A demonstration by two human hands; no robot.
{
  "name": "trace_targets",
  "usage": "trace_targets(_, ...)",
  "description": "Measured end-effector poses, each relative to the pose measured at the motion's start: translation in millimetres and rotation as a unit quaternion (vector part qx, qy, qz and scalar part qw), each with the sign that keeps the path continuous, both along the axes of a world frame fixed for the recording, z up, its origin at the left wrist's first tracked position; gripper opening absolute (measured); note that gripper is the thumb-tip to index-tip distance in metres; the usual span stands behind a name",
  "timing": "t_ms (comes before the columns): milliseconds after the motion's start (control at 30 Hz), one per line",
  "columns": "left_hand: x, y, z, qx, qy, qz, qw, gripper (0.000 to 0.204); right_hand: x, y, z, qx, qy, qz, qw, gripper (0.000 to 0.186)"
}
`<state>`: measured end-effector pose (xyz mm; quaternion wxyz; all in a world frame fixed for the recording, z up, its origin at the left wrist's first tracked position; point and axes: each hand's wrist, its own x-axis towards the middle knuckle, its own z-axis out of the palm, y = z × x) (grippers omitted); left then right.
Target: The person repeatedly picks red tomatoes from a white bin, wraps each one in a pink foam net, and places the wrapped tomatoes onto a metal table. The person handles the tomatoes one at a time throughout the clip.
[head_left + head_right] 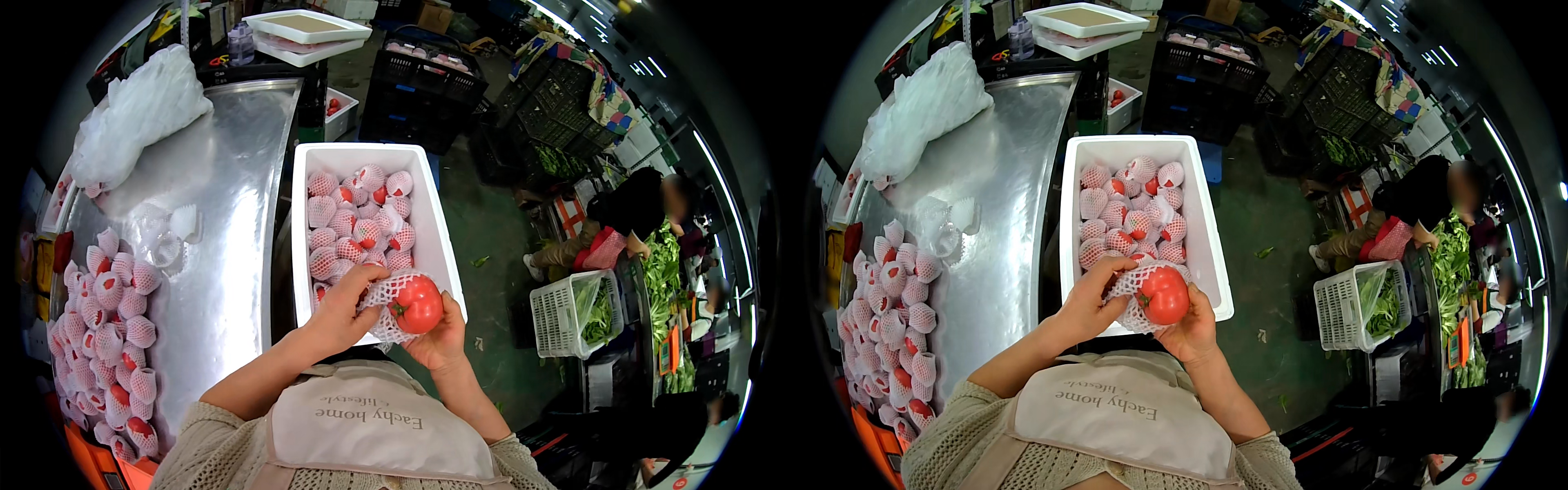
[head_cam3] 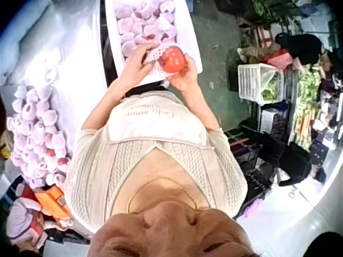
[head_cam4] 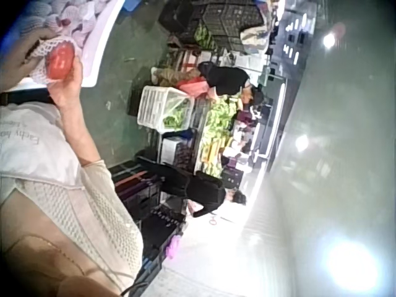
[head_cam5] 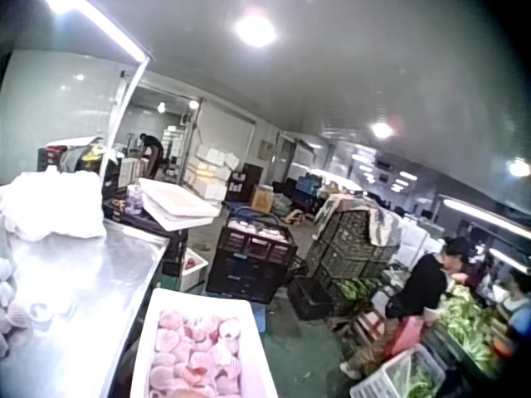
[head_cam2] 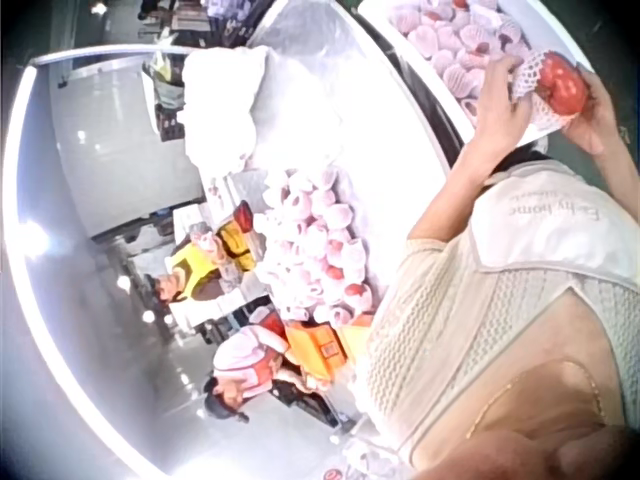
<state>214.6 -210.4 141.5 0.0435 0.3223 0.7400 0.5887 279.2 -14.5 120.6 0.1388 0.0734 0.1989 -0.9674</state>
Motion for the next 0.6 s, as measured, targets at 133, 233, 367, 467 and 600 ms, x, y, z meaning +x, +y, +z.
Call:
trace_targets(133,1,-6,-2,0.003,-0.083,-0.005,0.997,0.047,1,0,-2,0.004,-0.013,-0.001,1.0,0.054)
trace_targets(233,-1,-6,-5,0.047,-0.226,-0.007,0.973,0.051,-1,-13,14,0.242,0.065,-0.079,0.965,0.053)
trace_targets(367,16,11,0,0.165,-0.321,-0.06,0.931,0.063,-5,-13,15,0.673,0.21,-0.167,0.689,0.048)
trace_targets(467,20,19,-14,0.155,-0.295,-0.046,0.942,0.075,-10,-12,19,0.735,0.269,-0.221,0.581,0.029)
trace_targets(600,14,14,-4,0.212,-0.413,-0.064,0.883,0.081,-13,-3,21,0.767,0.264,-0.233,0.537,0.022)
